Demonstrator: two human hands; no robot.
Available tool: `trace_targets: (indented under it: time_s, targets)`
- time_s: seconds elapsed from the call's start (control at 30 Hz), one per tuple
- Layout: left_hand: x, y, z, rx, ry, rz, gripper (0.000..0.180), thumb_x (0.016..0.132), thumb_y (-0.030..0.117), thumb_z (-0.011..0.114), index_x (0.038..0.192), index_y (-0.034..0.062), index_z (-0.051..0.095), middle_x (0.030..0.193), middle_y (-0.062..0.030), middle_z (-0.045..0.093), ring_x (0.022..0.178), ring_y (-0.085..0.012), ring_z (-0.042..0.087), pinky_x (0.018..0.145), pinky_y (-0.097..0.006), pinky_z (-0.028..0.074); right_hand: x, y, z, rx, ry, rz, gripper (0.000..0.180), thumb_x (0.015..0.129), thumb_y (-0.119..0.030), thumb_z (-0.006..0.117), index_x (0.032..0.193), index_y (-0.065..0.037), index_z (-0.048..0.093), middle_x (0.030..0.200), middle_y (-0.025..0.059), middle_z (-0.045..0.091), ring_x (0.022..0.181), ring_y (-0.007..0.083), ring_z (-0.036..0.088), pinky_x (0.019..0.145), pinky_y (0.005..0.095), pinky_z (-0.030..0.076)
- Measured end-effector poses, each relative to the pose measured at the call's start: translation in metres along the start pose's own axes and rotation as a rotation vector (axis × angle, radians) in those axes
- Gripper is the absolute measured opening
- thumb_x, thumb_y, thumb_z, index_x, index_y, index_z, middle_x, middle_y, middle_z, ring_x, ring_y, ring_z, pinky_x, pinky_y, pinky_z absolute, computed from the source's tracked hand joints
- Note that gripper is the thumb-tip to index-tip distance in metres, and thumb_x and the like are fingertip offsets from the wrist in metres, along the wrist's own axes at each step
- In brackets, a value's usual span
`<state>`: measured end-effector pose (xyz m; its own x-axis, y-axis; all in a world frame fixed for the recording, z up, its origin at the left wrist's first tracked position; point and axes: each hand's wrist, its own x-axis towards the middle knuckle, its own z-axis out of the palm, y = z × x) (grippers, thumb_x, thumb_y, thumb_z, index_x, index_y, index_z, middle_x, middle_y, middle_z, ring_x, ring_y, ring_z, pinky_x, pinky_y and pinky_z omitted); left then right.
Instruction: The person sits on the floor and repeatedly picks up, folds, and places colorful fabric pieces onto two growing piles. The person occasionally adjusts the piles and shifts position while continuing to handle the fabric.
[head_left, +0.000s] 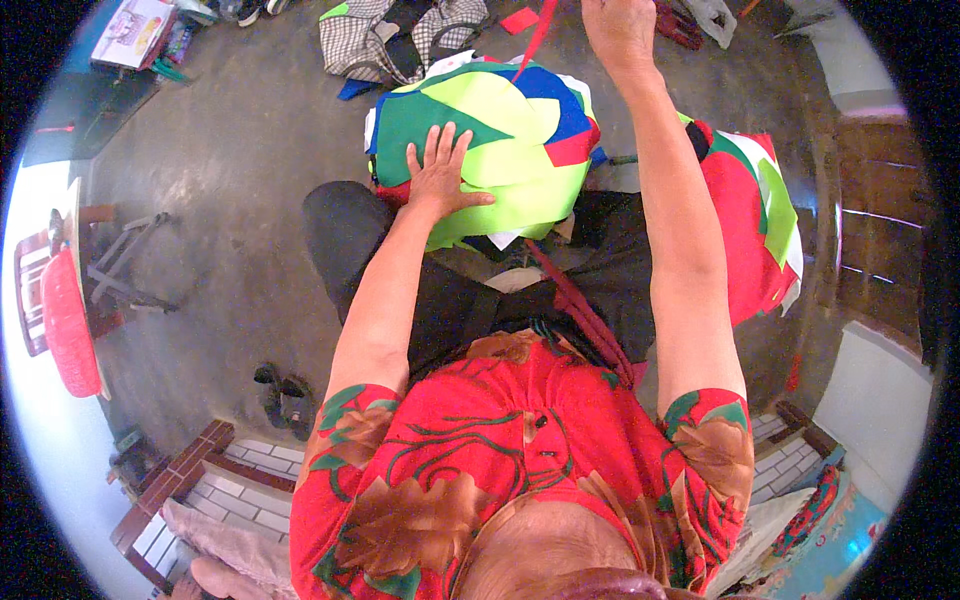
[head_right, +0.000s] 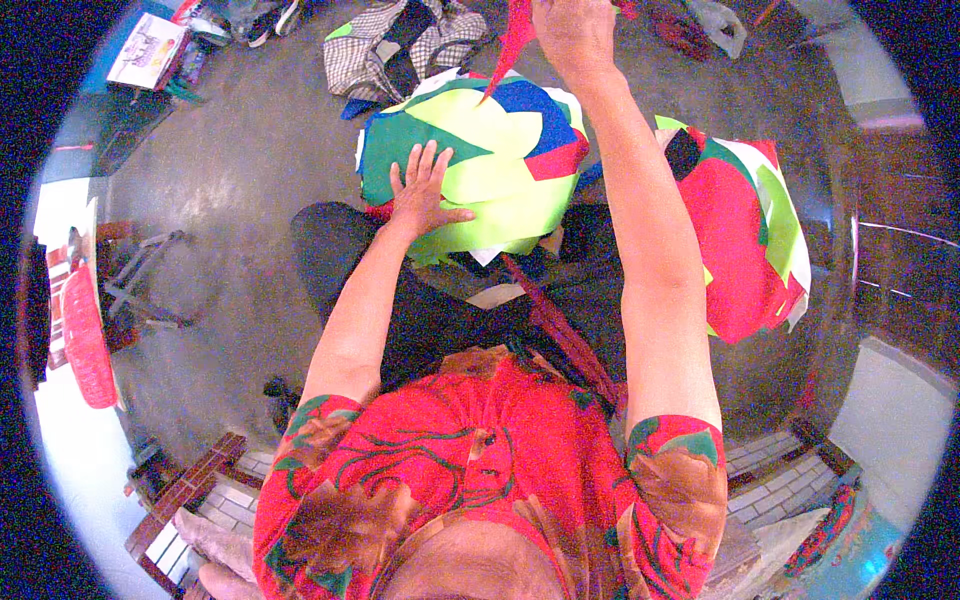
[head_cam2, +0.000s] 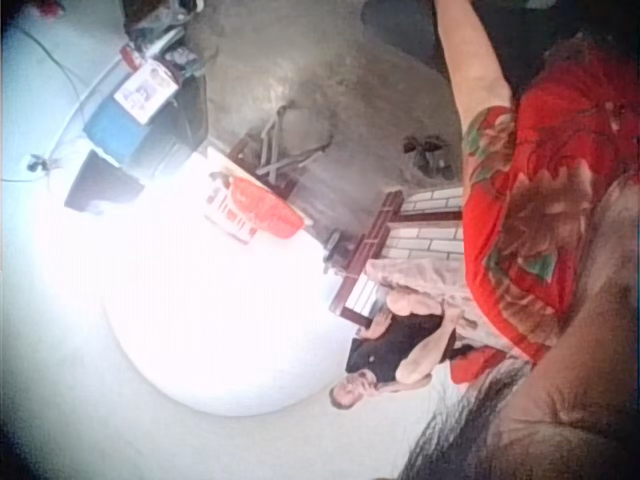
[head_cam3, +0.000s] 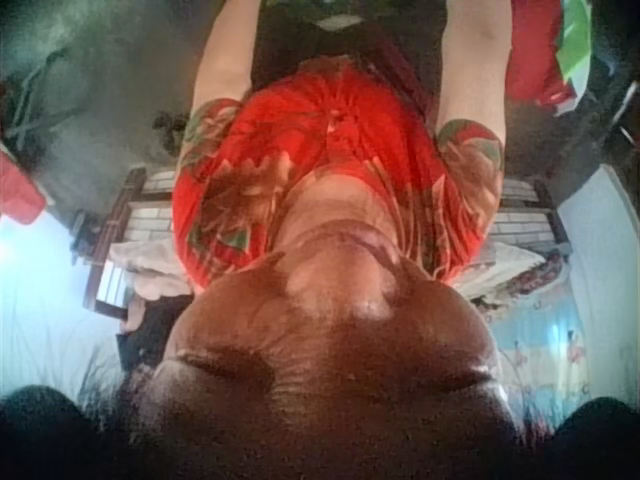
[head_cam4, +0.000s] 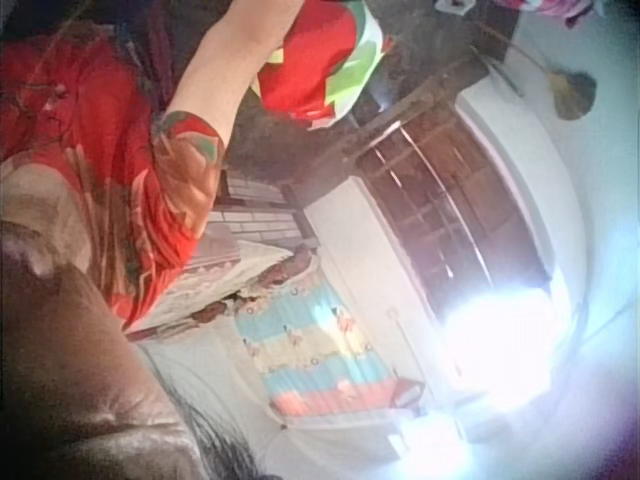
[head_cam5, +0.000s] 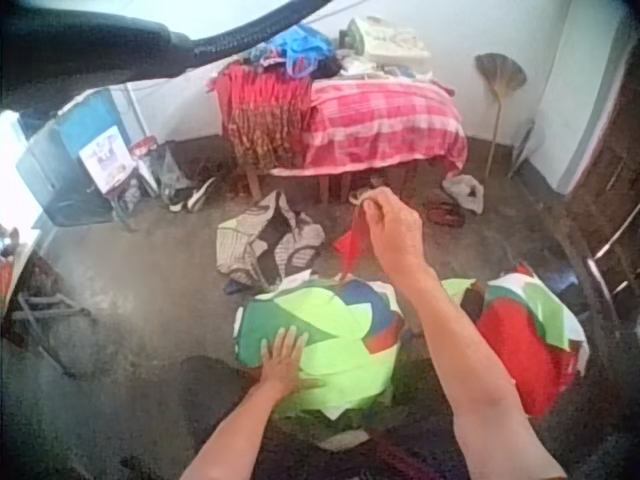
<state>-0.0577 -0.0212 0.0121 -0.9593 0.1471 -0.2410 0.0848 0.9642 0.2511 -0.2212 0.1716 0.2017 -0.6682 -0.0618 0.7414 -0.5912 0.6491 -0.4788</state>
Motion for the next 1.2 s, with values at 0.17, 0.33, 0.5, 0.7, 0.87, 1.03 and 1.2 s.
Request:
trace_targets:
  time_s: [0.17,0.33,0.5,0.7,0.87,1.03,1.2]
  targets:
    - [-0.001,-0.001,0.005,-0.053,0.092,0.05,0.117,0.052,0.072,0.069,0.145,0.0225,0.019,0.153,-0.007,0.008,0.142,-0.0284,0.003,0.109,-0.06,0.001,-0.053,0.021,-0.009,-0.233,-0.054,-0.109,0.015,0.088,-0.024,0.053,0.088,-0.009,0.056,0.084,0.0135,0.062,0.074,0.0348,0.061,0.063,0.046,0.05]
    - [0.0,-0.004,0.012,-0.04,0.109,0.05,0.116,0.053,0.075,0.066,0.146,0.0231,0.018,0.154,-0.0067,0.006,0.142,-0.0265,0.001,0.108,-0.059,-0.001,-0.139,0.033,-0.021,-0.421,-0.371,0.128,0.015,0.088,-0.022,0.052,0.089,-0.008,0.055,0.091,0.0136,0.061,0.077,0.0367,0.061,0.066,0.0472,0.049]
    - [0.0,-0.005,0.014,-0.034,0.149,0.078,0.117,0.053,0.074,0.067,0.145,0.0193,0.02,0.153,-0.0093,0.01,0.141,-0.0294,0.006,0.107,-0.062,0.002,-0.166,0.042,-0.019,-0.37,-0.512,0.207,0.014,0.089,-0.021,0.051,0.09,-0.007,0.055,0.093,0.0143,0.06,0.083,0.0367,0.061,0.07,0.0488,0.049]
    - [0.0,-0.001,0.002,0.0,0.037,0.024,0.116,0.055,0.074,0.066,0.146,0.0231,0.016,0.154,-0.0063,0.005,0.142,-0.0258,0.0,0.109,-0.059,-0.001,-0.111,0.031,0.002,-0.419,-0.441,0.109,0.014,0.089,-0.021,0.051,0.088,-0.008,0.056,0.092,0.0127,0.06,0.083,0.0356,0.061,0.071,0.0466,0.05]
    - [-0.001,0.001,-0.002,0.008,-0.004,-0.009,0.117,0.055,0.074,0.066,0.147,0.0235,0.015,0.154,-0.0061,0.005,0.142,-0.0254,-0.001,0.11,-0.058,-0.001,-0.044,0.002,0.0,-0.364,-0.015,-0.149,0.015,0.088,-0.024,0.053,0.084,-0.01,0.057,0.091,0.0108,0.06,0.079,0.0352,0.061,0.065,0.0448,0.051]
    - [-0.001,0.0,-0.002,-0.011,0.009,0.012,0.118,0.054,0.075,0.066,0.147,0.0238,0.014,0.154,-0.0058,0.005,0.142,-0.0253,-0.001,0.11,-0.058,-0.001,-0.059,0.008,-0.002,-0.489,-0.283,-0.057,0.015,0.087,-0.024,0.054,0.083,-0.01,0.058,0.089,0.0121,0.063,0.076,0.0344,0.063,0.064,0.0448,0.052]
    - [-0.003,-0.001,0.003,-0.043,0.046,0.024,0.117,0.054,0.075,0.065,0.147,0.0233,0.016,0.154,-0.0059,0.006,0.142,-0.0253,-0.001,0.11,-0.057,-0.001,-0.106,0.02,-0.009,-0.683,-0.586,0.117,0.017,0.087,-0.024,0.051,0.086,-0.008,0.059,0.084,0.0147,0.064,0.075,0.0346,0.065,0.064,0.046,0.052]
